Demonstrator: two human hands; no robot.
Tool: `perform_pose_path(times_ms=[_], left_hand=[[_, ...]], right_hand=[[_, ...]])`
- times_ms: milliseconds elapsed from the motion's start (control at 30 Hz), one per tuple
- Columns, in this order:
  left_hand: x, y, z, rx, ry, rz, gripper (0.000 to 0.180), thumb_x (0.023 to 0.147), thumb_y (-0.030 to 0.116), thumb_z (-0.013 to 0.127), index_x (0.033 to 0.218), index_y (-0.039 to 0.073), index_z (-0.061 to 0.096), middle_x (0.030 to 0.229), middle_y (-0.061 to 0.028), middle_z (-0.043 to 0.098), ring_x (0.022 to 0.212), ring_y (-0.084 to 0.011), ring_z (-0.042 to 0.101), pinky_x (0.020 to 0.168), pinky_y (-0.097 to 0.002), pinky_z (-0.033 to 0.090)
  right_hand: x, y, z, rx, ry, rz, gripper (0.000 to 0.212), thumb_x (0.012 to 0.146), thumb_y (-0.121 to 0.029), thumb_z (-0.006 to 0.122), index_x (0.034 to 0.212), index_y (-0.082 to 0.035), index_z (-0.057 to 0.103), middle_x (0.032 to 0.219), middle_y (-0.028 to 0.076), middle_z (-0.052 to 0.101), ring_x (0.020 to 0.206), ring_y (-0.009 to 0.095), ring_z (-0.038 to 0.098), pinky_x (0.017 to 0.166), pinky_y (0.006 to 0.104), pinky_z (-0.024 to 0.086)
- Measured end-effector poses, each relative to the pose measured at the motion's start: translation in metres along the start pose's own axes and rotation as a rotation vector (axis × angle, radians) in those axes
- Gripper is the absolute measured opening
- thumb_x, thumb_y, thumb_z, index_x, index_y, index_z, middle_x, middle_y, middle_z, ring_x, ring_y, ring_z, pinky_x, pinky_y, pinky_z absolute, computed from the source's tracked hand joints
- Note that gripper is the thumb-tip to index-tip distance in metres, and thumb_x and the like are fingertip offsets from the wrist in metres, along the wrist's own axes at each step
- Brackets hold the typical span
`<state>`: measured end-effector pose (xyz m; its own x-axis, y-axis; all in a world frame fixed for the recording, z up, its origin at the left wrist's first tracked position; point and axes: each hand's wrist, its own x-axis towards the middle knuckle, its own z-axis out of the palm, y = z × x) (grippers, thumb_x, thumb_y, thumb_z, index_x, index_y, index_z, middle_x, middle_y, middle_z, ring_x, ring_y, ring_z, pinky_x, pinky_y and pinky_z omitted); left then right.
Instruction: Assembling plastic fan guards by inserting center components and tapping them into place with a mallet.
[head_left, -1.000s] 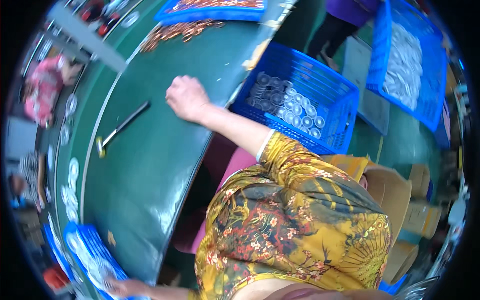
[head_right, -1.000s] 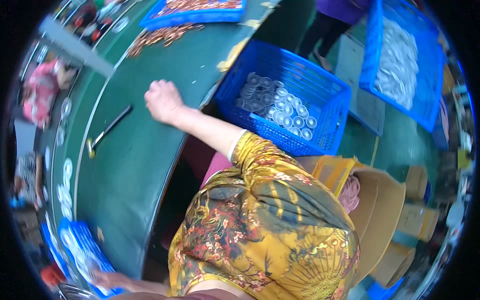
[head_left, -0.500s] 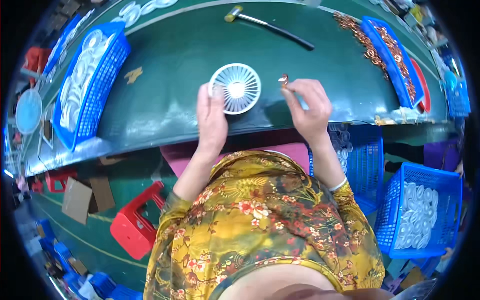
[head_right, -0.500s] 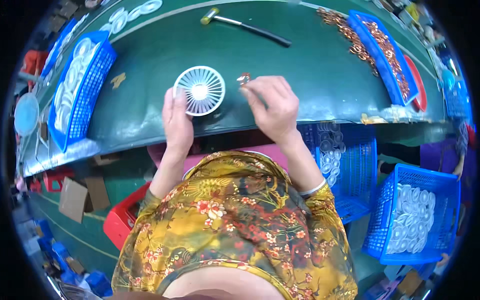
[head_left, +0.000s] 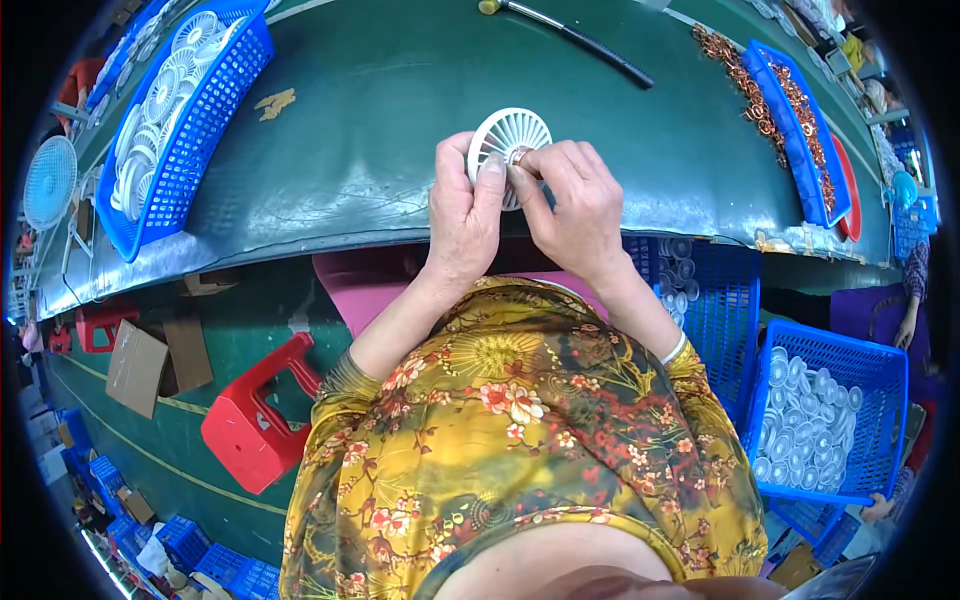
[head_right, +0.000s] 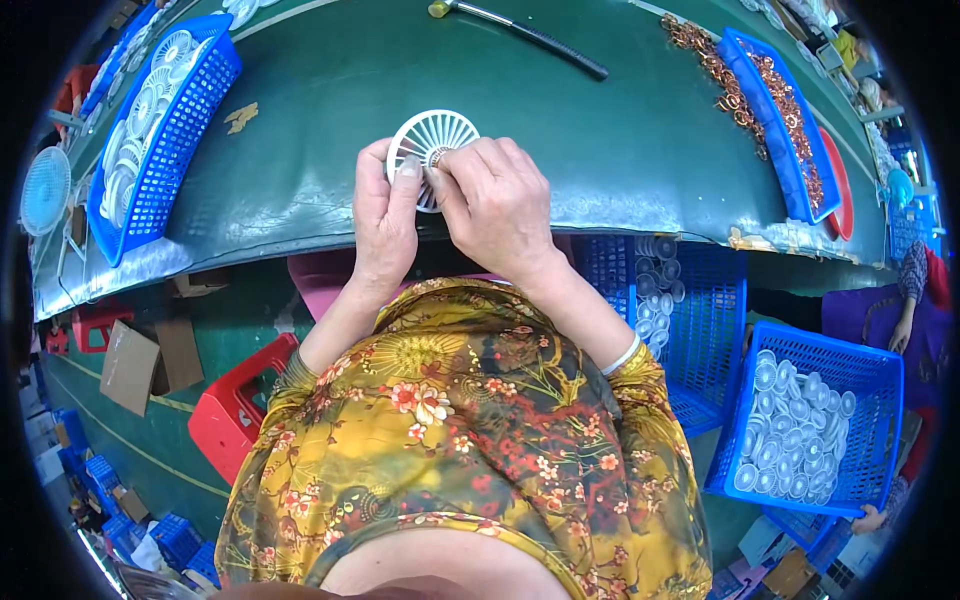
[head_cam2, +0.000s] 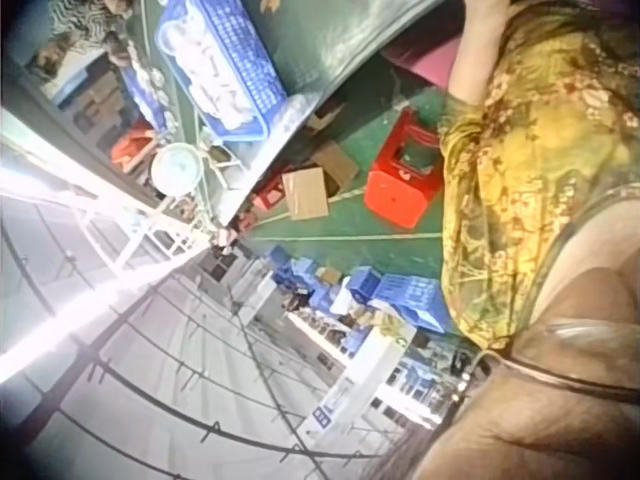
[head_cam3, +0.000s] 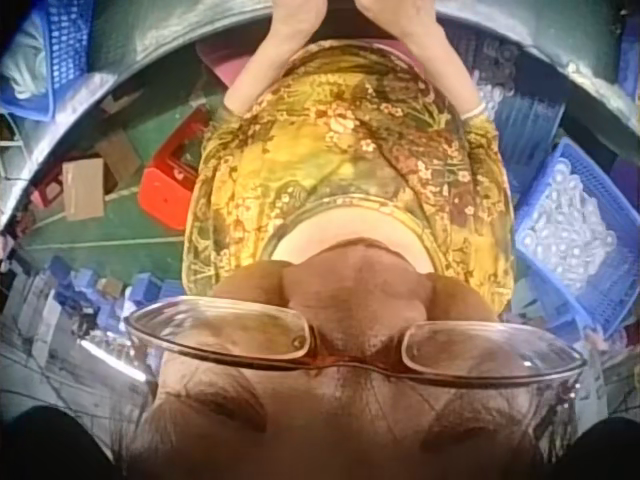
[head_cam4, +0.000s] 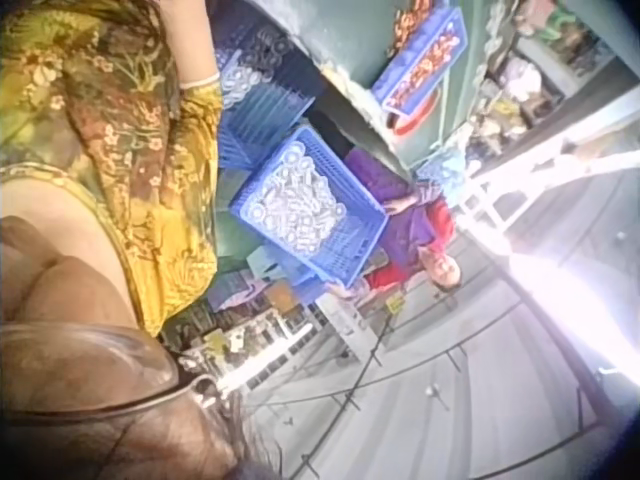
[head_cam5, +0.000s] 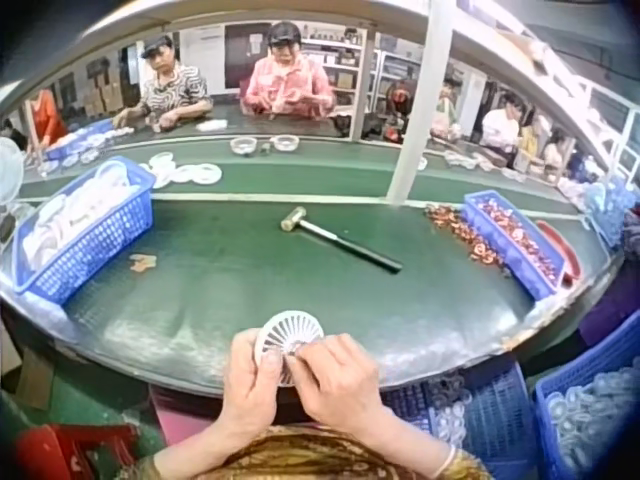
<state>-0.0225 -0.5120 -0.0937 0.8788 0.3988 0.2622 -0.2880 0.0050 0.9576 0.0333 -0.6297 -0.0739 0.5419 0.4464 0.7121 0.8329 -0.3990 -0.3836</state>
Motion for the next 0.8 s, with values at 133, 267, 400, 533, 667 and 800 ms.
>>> perform_pose_path(times_ms=[133,267,400,533,667,800], left_hand=[[-0.008,-0.018,-0.001,-0.018,0.032,-0.023,0.018,0.091,0.008,0.051,0.104,0.000,0.040,0.086,-0.0071,0.054,0.076,-0.0089,0.051,0.066,-0.0267,0.046],[-0.010,-0.019,-0.001,-0.076,0.041,-0.048,0.020,0.090,0.008,0.054,0.100,0.000,0.039,0.085,-0.0068,0.052,0.073,-0.0084,0.048,0.063,-0.0264,0.044],[-0.007,-0.025,0.007,0.016,0.048,0.063,0.022,0.087,0.009,0.059,0.099,0.001,0.042,0.089,-0.0057,0.043,0.078,-0.0124,0.043,0.070,-0.0280,0.041],[-0.008,-0.021,0.003,-0.021,0.097,-0.095,0.022,0.088,0.007,0.060,0.101,0.004,0.043,0.095,-0.0021,0.049,0.086,-0.0106,0.048,0.077,-0.0268,0.043],[-0.001,-0.018,0.007,-0.002,0.082,-0.095,0.032,0.088,0.004,0.054,0.116,-0.002,0.040,0.113,-0.0144,0.054,0.100,-0.0207,0.056,0.085,-0.0334,0.048],[0.007,-0.014,-0.001,-0.290,-0.090,-0.219,0.040,0.091,0.011,0.048,0.127,-0.008,0.042,0.121,-0.0175,0.052,0.108,-0.0256,0.055,0.089,-0.0333,0.048]], right_hand=[[-0.006,0.000,0.009,-0.022,-0.041,0.080,0.009,0.077,-0.009,0.065,0.078,-0.007,0.056,0.073,0.009,0.054,0.068,0.028,0.054,0.060,0.0389,0.044],[-0.006,-0.003,0.012,-0.011,-0.018,0.094,0.007,0.080,-0.009,0.063,0.079,-0.006,0.056,0.072,0.010,0.054,0.067,0.029,0.053,0.060,0.0404,0.043],[-0.005,-0.002,0.010,-0.055,0.049,0.126,0.006,0.075,-0.008,0.062,0.078,-0.007,0.057,0.072,0.011,0.054,0.067,0.030,0.053,0.059,0.0411,0.043],[-0.013,0.000,0.025,-0.060,0.040,0.169,0.007,0.069,-0.011,0.060,0.071,-0.007,0.054,0.072,0.011,0.054,0.070,0.032,0.054,0.063,0.0429,0.044],[-0.012,-0.006,0.029,-0.055,0.164,0.310,0.016,0.076,-0.018,0.061,0.083,-0.006,0.055,0.087,0.012,0.054,0.085,0.029,0.053,0.075,0.0404,0.042],[-0.018,0.011,0.017,-0.084,0.244,0.074,0.016,0.078,-0.024,0.061,0.083,-0.009,0.060,0.094,0.003,0.058,0.101,0.024,0.052,0.085,0.0397,0.041]])
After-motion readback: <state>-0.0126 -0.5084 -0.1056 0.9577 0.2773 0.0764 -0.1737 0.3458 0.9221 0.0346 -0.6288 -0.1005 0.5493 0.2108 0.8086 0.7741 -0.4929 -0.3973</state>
